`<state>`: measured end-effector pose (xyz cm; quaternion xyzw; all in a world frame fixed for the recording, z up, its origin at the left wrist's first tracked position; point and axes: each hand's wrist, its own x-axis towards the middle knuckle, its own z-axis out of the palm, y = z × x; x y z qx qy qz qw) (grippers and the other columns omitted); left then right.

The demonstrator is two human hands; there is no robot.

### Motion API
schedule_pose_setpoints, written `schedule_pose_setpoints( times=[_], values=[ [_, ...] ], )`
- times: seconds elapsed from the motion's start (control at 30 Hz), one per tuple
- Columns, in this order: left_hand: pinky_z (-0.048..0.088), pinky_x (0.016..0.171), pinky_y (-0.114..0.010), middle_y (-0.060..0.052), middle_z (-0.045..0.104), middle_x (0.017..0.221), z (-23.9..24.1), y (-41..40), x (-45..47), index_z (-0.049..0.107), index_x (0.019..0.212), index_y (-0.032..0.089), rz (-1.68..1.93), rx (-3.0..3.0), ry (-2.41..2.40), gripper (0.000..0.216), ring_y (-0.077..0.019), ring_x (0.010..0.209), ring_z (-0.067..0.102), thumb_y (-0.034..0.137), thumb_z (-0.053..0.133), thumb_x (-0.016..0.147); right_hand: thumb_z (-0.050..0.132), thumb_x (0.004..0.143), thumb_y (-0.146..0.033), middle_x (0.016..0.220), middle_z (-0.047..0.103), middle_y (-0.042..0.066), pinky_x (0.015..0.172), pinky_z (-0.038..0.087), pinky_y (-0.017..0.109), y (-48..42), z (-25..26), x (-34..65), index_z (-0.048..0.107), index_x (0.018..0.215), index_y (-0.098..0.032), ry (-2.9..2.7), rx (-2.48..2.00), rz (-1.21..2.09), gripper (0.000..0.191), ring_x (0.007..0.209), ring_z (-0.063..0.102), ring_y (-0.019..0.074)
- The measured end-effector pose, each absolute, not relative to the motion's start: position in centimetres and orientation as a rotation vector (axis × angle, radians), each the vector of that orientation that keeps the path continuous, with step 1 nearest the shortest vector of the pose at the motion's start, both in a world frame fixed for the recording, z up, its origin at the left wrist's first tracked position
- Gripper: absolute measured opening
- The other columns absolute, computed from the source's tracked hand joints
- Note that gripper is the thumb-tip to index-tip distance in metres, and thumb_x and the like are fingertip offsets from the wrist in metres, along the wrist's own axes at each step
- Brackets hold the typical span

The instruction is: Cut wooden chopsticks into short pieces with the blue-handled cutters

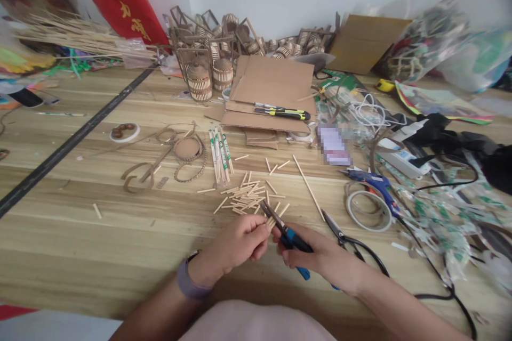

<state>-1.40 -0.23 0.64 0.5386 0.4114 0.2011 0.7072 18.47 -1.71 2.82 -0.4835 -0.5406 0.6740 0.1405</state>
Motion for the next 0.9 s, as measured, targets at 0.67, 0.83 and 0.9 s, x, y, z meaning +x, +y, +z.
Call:
schedule_pose_setpoints(
  times=[0.67,0.83,0.9],
  values=[
    [0.021,0.047,-0.024,0.009,0.032,0.049,1.1,0.2,-1.4,0.054,0.079,0.018,0.589,1.168,1.039,0.036,-0.0097,0.046,0.026,0.050,0.041,0.090,0.054,0.085,-0.046,0.085,0.066,0.006,0.070,0.049,0.034,-1.1,2.0,20.3,0.060,0.099,-0.020,-1.707,-1.734,1.072,0.030,0.078,0.061,0.0225],
    [0.026,0.052,-0.024,0.006,0.038,0.053,1.2,-0.1,-1.3,0.056,0.079,0.019,0.474,1.419,1.080,0.034,-0.0121,0.051,0.036,0.044,0.039,0.093,0.050,0.089,-0.030,0.120,0.064,0.013,0.093,0.047,0.042,-0.9,1.3,19.0,0.050,0.120,-0.022,-1.990,-1.490,0.585,0.031,0.111,0.060,0.0279],
    [0.027,0.055,-0.025,0.005,0.040,0.055,1.2,-0.2,-1.2,0.057,0.078,0.020,0.452,1.513,1.097,0.032,-0.0134,0.053,0.039,0.040,0.039,0.094,0.048,0.091,-0.024,0.118,0.065,0.013,0.092,0.048,0.042,-0.7,1.0,18.4,0.051,0.118,-0.023,-2.111,-1.406,0.579,0.028,0.111,0.060,0.0278]
  ],
)
